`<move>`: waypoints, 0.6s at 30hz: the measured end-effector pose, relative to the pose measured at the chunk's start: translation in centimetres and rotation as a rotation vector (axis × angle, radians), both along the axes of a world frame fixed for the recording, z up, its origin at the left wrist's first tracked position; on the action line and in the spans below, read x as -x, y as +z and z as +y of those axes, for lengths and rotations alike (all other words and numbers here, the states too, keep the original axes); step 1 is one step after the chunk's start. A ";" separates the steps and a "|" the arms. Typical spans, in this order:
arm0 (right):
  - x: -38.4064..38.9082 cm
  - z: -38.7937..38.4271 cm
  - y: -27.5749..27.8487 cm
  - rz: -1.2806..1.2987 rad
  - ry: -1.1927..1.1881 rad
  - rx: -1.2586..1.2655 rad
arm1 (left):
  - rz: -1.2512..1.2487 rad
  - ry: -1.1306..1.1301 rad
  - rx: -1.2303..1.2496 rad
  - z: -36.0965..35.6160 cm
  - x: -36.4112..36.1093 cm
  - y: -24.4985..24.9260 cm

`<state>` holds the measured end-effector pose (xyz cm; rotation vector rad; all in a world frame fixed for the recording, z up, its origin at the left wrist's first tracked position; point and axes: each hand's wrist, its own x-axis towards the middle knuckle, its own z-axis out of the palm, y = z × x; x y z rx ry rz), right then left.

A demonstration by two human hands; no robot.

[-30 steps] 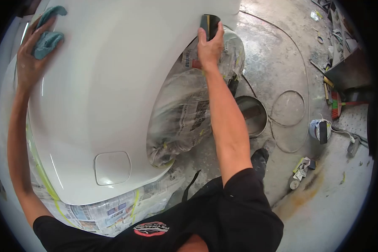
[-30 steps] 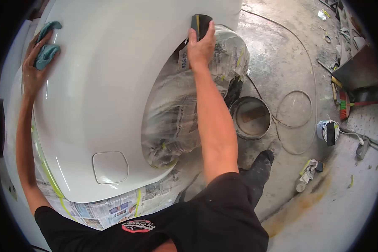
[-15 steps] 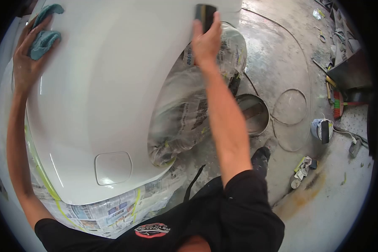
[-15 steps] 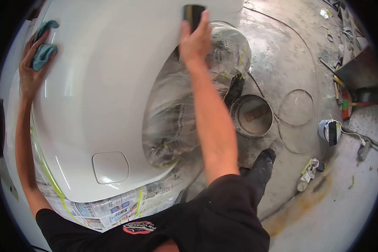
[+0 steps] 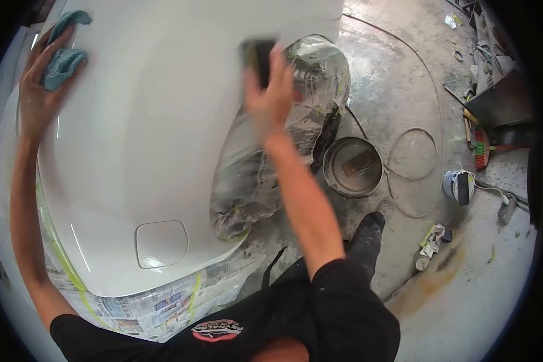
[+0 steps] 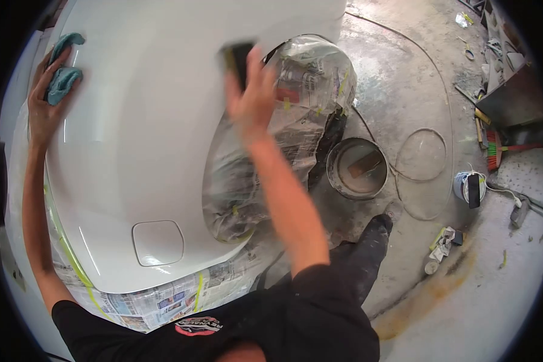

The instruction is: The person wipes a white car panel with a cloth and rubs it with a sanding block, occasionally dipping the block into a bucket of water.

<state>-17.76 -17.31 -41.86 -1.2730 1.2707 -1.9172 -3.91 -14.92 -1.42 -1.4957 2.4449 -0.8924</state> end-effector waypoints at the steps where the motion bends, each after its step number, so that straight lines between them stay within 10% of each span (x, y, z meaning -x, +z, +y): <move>1: -0.8 4.5 -0.2 -0.061 0.092 0.014 | -0.008 0.013 0.007 0.1 0.1 0.0; 8: 3.4 -8.5 -3.1 -0.243 0.082 -0.310 | 0.037 0.017 -0.020 0.3 -0.2 0.0; 14: -1.4 6.3 0.8 -0.086 0.131 0.045 | -0.029 -0.006 0.006 0.2 -0.1 0.2; 18: 0.3 -0.4 -1.6 -0.120 0.100 0.001 | 0.028 -0.002 -0.031 0.2 -1.4 0.3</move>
